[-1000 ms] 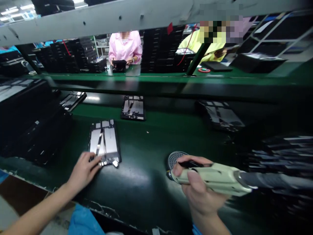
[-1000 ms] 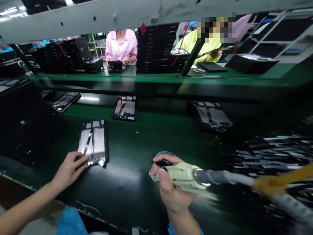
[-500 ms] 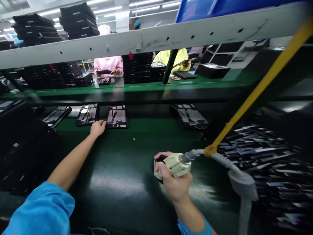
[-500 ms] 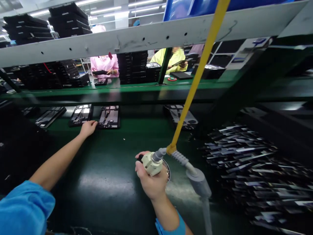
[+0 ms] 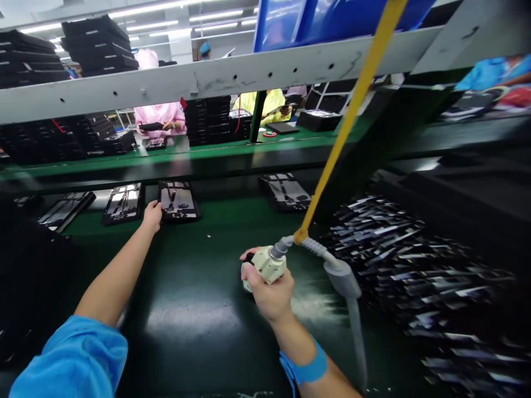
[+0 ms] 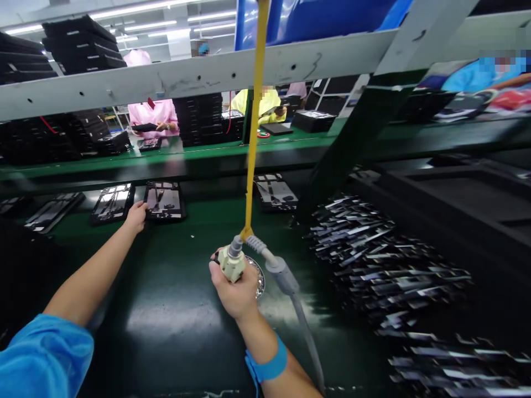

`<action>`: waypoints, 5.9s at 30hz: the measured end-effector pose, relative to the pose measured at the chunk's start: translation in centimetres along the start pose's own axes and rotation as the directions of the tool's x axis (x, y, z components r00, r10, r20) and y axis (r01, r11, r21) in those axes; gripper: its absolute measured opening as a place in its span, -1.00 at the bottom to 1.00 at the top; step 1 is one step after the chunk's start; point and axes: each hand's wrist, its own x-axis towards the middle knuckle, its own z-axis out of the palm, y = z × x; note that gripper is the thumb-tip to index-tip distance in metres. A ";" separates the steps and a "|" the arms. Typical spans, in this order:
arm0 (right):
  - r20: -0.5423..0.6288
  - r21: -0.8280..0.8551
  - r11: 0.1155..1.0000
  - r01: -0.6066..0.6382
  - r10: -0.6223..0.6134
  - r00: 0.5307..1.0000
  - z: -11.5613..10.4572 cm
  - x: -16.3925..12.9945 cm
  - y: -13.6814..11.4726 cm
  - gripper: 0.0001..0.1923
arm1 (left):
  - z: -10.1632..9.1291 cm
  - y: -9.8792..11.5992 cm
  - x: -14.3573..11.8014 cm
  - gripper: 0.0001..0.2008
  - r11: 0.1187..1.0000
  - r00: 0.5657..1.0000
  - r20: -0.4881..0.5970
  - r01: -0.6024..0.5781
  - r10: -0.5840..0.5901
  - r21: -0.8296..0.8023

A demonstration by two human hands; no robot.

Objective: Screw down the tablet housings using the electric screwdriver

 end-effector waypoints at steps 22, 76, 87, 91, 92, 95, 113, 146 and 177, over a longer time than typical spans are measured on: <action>-0.133 0.009 0.997 0.074 -0.072 0.988 0.5 1.0 -0.1 -0.82 | -9.1 -4.6 -28.4 -0.63 0.384 0.541 0.748 -0.831 0.386 0.403; -0.282 -0.051 0.995 0.086 -0.097 0.954 -2.1 1.1 0.3 -0.84 | -4.6 -8.3 -25.6 -0.76 0.396 0.346 0.788 -0.907 0.509 0.142; -0.267 -0.110 0.993 0.036 -0.065 0.961 -2.3 1.2 1.2 -0.78 | -4.8 -8.6 -25.6 -0.75 0.405 0.354 0.774 -0.904 0.525 0.138; -0.275 -0.091 0.995 0.033 -0.057 0.960 -2.2 1.2 1.5 -0.78 | -4.8 -8.6 -25.8 -0.74 0.419 0.365 0.777 -0.896 0.514 0.144; -0.279 -0.086 0.996 0.034 -0.057 0.959 -2.3 1.2 1.6 -0.78 | -4.8 -8.6 -25.9 -0.74 0.422 0.370 0.778 -0.894 0.507 0.150; -0.283 -0.072 0.997 0.037 -0.056 0.957 -2.4 1.4 1.5 -0.79 | -4.7 -8.6 -26.2 -0.73 0.410 0.371 0.786 -0.897 0.494 0.165; 0.160 0.237 0.970 -0.047 0.009 0.987 4.5 -4.2 -2.9 -0.69 | -4.1 -8.5 -26.3 -0.74 0.343 0.354 0.788 -0.919 0.504 0.194; -0.241 -0.074 0.995 0.066 -0.082 0.967 -1.5 1.8 1.7 -0.76 | -4.6 -8.3 -26.3 -0.77 0.346 0.364 0.778 -0.916 0.512 0.200; 0.149 0.268 0.963 -0.035 -0.005 0.989 5.1 -3.5 -4.4 -0.71 | -4.4 -8.2 -26.2 -0.51 0.397 0.370 0.811 -0.898 0.453 0.188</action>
